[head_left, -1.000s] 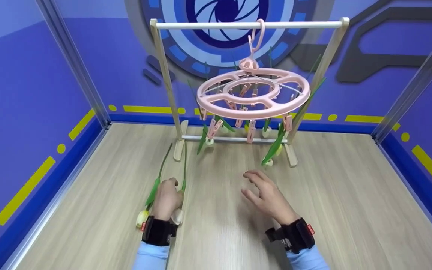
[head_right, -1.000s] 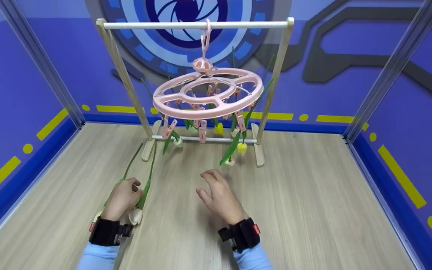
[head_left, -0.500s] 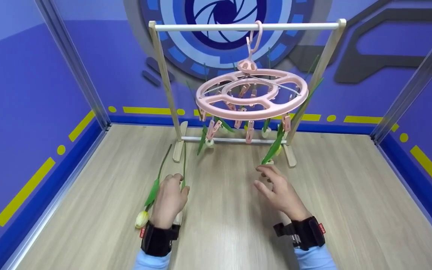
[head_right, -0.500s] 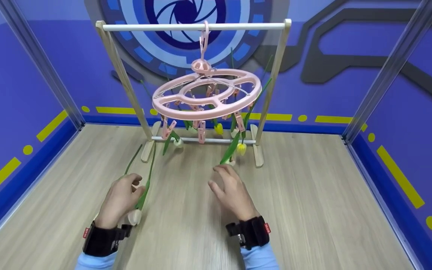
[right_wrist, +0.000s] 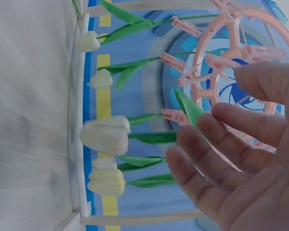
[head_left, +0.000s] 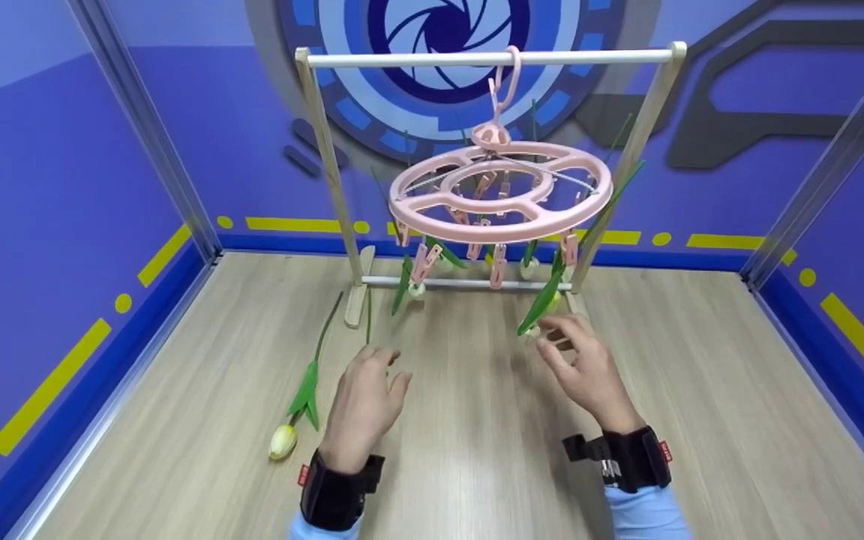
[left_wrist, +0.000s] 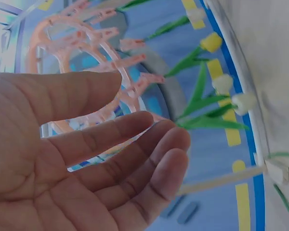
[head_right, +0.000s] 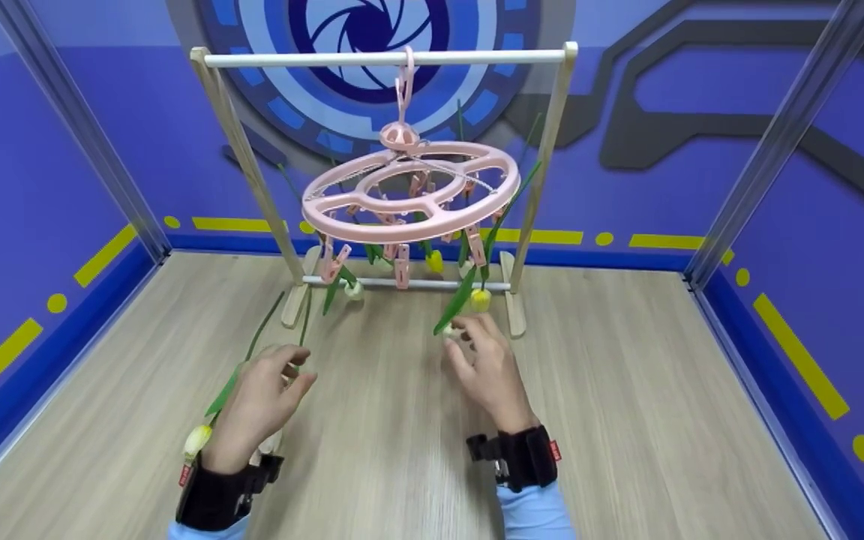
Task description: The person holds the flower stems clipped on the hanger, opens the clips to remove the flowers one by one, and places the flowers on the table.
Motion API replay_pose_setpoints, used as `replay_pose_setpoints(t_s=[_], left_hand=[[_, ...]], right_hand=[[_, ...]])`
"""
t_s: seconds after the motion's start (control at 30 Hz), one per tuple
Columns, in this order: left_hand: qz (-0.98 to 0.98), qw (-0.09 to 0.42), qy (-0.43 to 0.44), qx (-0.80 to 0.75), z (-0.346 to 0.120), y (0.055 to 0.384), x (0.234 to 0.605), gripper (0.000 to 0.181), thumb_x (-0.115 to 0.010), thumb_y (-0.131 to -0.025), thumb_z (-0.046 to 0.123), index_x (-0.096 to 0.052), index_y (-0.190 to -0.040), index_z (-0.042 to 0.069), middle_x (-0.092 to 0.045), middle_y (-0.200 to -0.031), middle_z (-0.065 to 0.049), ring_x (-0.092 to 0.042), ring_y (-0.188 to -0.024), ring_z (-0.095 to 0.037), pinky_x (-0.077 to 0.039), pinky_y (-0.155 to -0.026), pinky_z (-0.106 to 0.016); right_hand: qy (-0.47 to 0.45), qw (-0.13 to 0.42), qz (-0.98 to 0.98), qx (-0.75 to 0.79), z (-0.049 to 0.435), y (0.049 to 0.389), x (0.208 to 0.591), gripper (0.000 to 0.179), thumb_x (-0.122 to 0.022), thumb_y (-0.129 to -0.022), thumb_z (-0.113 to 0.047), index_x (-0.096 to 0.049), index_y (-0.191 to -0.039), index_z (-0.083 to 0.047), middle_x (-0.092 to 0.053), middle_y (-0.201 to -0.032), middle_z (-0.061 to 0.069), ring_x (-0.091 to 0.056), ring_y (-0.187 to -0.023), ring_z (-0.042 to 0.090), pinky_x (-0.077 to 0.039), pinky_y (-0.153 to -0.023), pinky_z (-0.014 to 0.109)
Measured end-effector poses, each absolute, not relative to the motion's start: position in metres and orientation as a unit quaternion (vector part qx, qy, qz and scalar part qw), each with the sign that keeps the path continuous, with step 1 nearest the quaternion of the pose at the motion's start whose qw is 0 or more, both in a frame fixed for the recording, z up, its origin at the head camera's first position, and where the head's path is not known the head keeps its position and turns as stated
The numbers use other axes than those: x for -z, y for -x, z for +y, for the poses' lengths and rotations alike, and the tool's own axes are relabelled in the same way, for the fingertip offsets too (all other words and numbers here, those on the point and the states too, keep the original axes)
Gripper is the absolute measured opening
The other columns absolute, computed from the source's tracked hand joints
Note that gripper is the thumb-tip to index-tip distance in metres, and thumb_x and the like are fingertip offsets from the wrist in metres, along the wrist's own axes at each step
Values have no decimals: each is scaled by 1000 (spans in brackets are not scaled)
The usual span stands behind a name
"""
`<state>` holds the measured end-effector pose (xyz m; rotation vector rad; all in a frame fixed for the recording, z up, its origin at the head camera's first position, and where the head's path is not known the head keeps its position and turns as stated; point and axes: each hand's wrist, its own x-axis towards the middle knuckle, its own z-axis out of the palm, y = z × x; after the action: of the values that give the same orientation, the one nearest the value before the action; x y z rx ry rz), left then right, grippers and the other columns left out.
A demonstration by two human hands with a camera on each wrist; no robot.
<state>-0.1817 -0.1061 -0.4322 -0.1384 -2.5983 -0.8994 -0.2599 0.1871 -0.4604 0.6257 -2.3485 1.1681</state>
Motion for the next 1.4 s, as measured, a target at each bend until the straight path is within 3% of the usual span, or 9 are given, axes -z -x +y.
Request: replay_pose_setpoints(t_s=[0.07, 0.3, 0.37, 0.67, 0.87, 1.1, 1.4], left_hand=[[-921, 199, 65, 328, -99, 183, 430, 23, -75, -92, 5, -72, -113, -6, -69, -105, -19, -67, -91, -31, -57, -76, -44], [-904, 211, 120, 351, -73, 193, 425, 21, -74, -93, 4, -72, -112, -4, -68, -101, -17, -68, -91, -30, -57, -76, -41], [-899, 215, 133, 358, -65, 197, 425, 20, -74, -93, 4, -73, -111, -3, -69, -101, -16, -68, -91, -29, -57, -77, -40], [-880, 230, 191, 369, -35, 217, 439, 17, -72, -94, 2, -72, -111, 1, -68, -100, -12, -68, -92, -26, -57, -79, -37], [-863, 249, 219, 382, -18, 227, 446, 20, -68, -100, 10, -71, -118, 2, -69, -104, -10, -67, -95, -24, -56, -82, -34], [-844, 273, 235, 397, -9, 234, 450, 34, -61, -106, 23, -67, -129, 0, -69, -116, -14, -68, -107, -26, -57, -92, -39], [-839, 301, 237, 386, -9, 239, 451, 34, -65, -103, 16, -66, -131, -2, -67, -123, -17, -66, -114, -28, -55, -96, -41]], right_hand=[[-225, 239, -841, -430, 191, 264, 459, 27, -70, -96, 0, -68, -122, 4, -67, -117, 14, -69, -96, 29, -59, -80, 44], [-202, 264, -815, -475, 199, 271, 456, 35, -68, -95, 5, -65, -129, 8, -64, -124, 21, -69, -100, 35, -51, -83, 13], [-195, 265, -808, -489, 201, 273, 456, 35, -67, -95, 5, -64, -130, 8, -64, -125, 22, -68, -103, 36, -50, -84, 11], [-150, 232, -784, -556, 202, 281, 467, 35, -63, -100, 2, -62, -135, 6, -64, -130, 21, -66, -111, 30, -51, -86, 15], [-150, 212, -779, -571, 202, 290, 461, 36, -60, -102, 1, -59, -137, 7, -62, -133, 24, -65, -113, 37, -50, -88, 15], [-148, 188, -770, -591, 199, 304, 442, 40, -61, -101, -1, -57, -140, 7, -65, -130, 25, -69, -98, 14, -52, -81, 17], [-141, 177, -771, -595, 194, 310, 430, 32, -61, -101, 0, -63, -131, 9, -68, -115, 24, -66, -90, 13, -53, -75, 20]])
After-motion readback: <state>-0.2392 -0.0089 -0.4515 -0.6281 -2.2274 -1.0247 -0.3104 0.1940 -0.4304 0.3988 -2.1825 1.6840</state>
